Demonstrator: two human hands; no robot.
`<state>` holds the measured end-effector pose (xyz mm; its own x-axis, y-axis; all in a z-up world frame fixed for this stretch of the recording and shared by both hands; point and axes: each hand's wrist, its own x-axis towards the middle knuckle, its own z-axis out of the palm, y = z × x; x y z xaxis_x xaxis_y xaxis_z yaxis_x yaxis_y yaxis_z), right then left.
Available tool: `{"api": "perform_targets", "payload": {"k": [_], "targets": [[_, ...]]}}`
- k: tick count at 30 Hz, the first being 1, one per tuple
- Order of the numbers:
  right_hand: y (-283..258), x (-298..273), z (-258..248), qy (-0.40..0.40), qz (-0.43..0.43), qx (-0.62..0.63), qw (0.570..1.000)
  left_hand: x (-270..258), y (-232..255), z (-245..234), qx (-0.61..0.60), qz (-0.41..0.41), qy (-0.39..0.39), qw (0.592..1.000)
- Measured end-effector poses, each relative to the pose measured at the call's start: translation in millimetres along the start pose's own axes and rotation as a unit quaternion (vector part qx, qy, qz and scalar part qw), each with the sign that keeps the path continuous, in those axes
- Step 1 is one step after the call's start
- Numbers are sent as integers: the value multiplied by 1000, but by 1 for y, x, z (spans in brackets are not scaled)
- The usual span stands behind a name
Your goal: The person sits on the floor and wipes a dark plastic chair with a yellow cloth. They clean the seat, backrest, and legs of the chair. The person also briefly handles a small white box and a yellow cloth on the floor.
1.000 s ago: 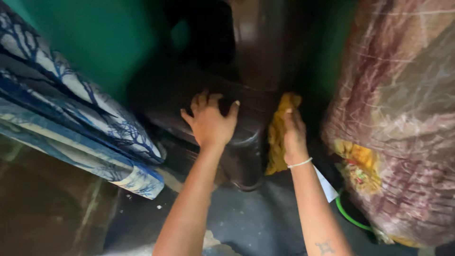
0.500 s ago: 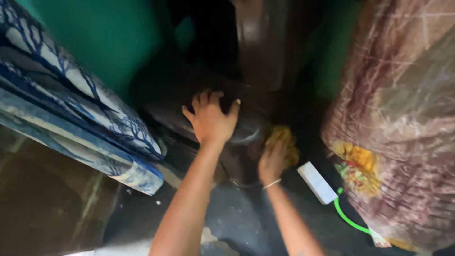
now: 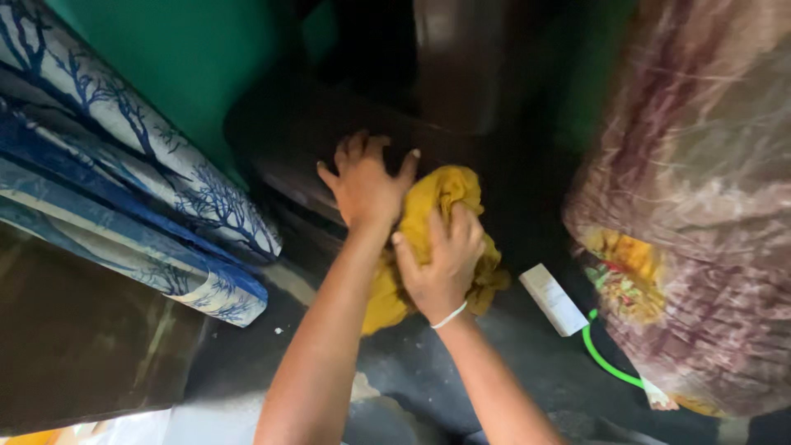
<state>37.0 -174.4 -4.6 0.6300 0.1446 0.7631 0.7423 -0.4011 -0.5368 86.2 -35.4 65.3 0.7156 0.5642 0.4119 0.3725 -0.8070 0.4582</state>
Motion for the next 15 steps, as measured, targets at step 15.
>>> {"api": "perform_targets", "payload": {"k": [15], "targets": [[119,-171,58,-102,94,-202,970,0,9,4,-28,-6,16,999]]}}
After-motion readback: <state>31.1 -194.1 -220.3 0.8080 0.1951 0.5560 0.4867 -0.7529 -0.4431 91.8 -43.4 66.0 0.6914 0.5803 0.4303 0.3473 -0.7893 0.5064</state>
